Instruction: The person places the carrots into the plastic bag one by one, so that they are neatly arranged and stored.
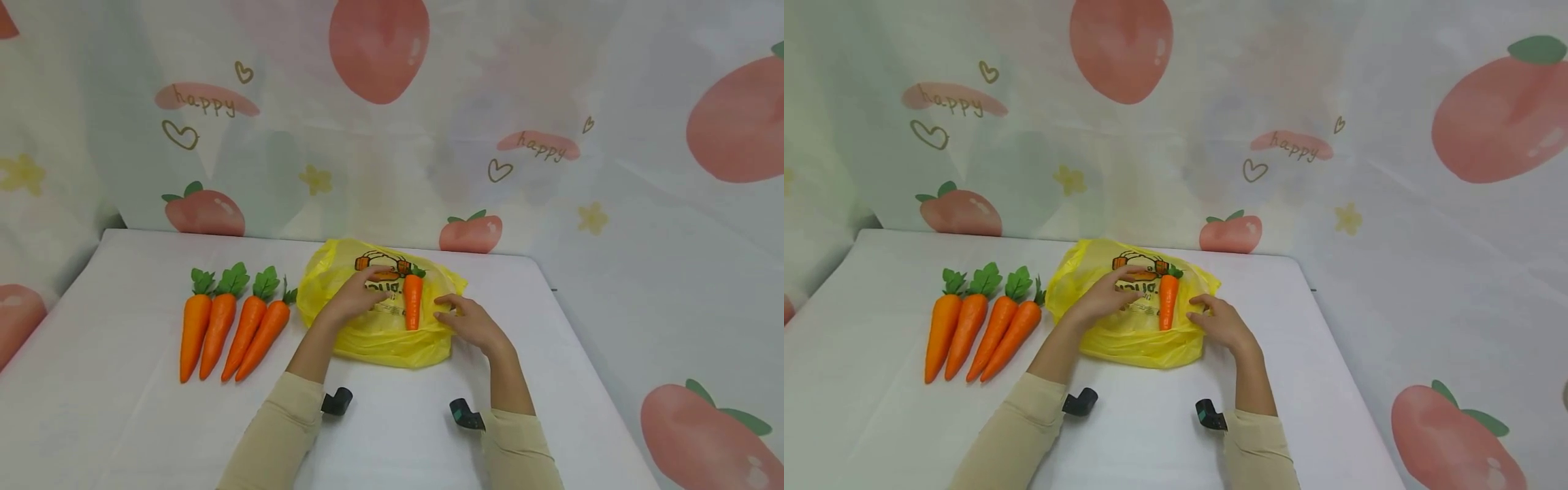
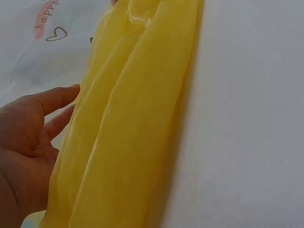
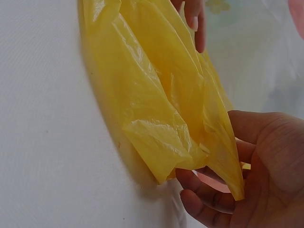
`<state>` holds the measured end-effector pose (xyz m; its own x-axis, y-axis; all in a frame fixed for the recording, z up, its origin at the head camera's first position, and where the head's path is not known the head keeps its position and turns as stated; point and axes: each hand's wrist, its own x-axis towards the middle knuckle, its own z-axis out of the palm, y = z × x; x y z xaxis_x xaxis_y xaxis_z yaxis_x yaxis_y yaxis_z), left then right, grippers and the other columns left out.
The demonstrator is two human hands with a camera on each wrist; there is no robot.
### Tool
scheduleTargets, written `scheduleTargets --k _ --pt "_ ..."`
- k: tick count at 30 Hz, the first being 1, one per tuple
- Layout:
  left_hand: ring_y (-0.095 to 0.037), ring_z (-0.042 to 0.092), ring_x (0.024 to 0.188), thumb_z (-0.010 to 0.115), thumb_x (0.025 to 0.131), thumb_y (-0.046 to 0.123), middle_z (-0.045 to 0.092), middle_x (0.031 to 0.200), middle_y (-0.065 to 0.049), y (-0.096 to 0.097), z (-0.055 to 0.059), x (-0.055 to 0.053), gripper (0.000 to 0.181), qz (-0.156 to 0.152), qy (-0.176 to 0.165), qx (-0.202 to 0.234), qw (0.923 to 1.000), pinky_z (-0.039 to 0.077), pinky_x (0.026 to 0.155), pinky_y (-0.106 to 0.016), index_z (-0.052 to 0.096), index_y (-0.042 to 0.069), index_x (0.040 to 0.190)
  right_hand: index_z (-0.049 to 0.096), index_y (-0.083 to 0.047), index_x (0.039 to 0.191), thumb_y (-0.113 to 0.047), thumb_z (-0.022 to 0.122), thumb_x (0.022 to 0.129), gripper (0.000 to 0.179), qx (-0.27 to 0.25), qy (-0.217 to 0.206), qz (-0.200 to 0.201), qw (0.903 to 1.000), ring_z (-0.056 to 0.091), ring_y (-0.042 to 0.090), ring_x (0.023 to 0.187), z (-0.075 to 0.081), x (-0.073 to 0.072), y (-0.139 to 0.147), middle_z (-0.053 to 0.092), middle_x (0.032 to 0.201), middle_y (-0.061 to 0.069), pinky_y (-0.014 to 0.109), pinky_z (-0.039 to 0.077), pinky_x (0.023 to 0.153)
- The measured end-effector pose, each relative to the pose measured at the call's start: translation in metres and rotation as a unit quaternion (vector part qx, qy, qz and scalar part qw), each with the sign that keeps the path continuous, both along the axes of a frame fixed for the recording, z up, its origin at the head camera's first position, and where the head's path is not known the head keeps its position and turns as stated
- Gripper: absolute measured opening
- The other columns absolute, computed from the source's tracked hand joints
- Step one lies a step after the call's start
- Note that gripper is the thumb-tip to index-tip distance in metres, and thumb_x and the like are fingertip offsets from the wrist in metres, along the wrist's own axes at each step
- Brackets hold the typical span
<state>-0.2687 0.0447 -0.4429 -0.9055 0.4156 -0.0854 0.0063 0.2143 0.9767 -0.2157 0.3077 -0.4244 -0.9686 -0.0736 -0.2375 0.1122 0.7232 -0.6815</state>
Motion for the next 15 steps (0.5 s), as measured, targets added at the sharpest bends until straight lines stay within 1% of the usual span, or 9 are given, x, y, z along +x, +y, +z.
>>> scheduleTargets --k 5,9,15 --pt "-0.036 0.063 0.100 0.067 0.102 0.011 0.043 0.152 -0.021 -0.011 0.002 0.002 0.054 0.010 -0.003 0.005 0.9999 0.055 0.082 -0.044 0.050 0.020 0.153 0.062 -0.008 0.139 -0.029 0.062 0.104 0.041 0.006 0.002 0.001 1.0000 0.041 0.042 0.136 0.000 0.000 0.000 0.052 0.148 0.018 0.068 0.029 0.112" --pt "-0.036 0.063 0.103 0.067 0.102 0.011 0.044 0.152 -0.021 -0.019 0.005 0.007 0.053 0.016 0.003 0.013 0.9998 0.054 0.084 -0.046 0.051 0.021 0.152 0.061 -0.007 0.140 -0.028 0.062 0.104 0.042 0.007 0.000 0.001 1.0000 0.042 0.041 0.133 0.000 0.000 -0.001 0.053 0.146 0.018 0.067 0.030 0.111" --pt "-0.036 0.061 0.102 0.067 0.102 0.012 0.046 0.151 -0.020 -0.029 0.008 0.015 0.053 0.012 0.021 0.008 0.9997 0.054 0.081 -0.046 0.052 0.024 0.152 0.061 -0.007 0.140 -0.028 0.060 0.104 0.042 0.001 -0.001 0.003 1.0000 0.037 0.043 0.140 -0.001 0.000 -0.001 0.051 0.150 0.018 0.069 0.027 0.112"
